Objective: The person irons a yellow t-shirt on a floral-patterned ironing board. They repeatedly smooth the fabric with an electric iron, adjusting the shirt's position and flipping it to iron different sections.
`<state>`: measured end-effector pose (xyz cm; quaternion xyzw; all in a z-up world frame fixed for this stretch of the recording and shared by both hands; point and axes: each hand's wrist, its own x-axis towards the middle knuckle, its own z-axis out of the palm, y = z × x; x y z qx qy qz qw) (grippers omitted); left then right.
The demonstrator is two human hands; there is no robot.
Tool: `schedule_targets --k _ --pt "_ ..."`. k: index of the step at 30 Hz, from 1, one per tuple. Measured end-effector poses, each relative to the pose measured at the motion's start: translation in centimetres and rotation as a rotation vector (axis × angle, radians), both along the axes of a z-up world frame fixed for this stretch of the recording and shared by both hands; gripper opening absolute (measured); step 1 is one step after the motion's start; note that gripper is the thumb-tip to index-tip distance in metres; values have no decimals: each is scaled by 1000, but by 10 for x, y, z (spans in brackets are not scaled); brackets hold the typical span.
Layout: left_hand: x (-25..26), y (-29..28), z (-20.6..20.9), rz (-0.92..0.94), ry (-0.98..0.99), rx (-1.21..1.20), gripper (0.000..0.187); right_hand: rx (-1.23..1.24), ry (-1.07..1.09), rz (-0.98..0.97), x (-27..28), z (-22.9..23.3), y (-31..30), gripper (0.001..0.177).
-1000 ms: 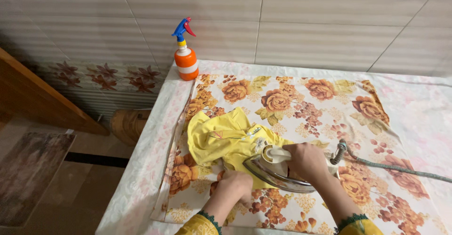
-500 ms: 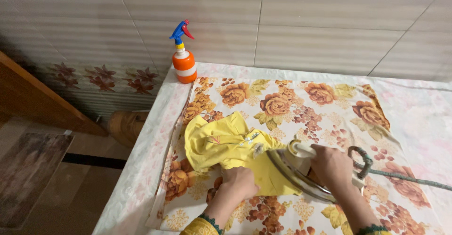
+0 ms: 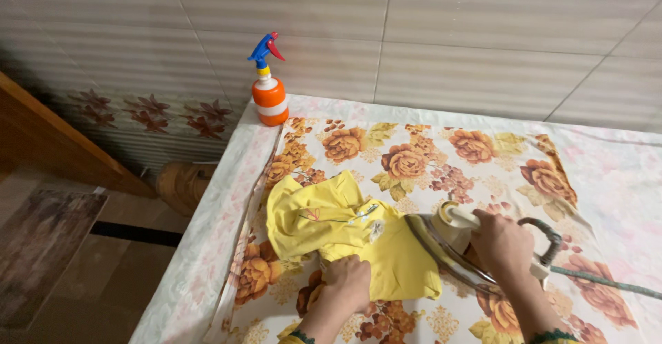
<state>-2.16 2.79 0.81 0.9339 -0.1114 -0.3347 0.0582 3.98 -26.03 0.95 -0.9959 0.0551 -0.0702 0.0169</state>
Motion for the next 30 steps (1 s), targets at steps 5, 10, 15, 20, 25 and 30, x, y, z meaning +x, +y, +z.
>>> schedule_targets --k 5,10,15,20,25,30 --pt "2 1 -15 45 -42 -37 45 8 -66 -68 17 -4 -11 24" --pt "5 5 -28 86 -70 -96 21 48 -35 -66 47 -10 -32 26" --pt "4 7 -29 123 -62 -130 16 26 104 -29 74 -15 -50 26" --pt "4 8 -35 159 -58 -181 11 -135 64 87 62 -5 -42 44" --pt "-1 17 -41 176 -151 -365 14 24 172 437 4 8 13 79" --pt "5 30 -29 199 -89 -533 10 275 184 817 -67 -1 64 78"
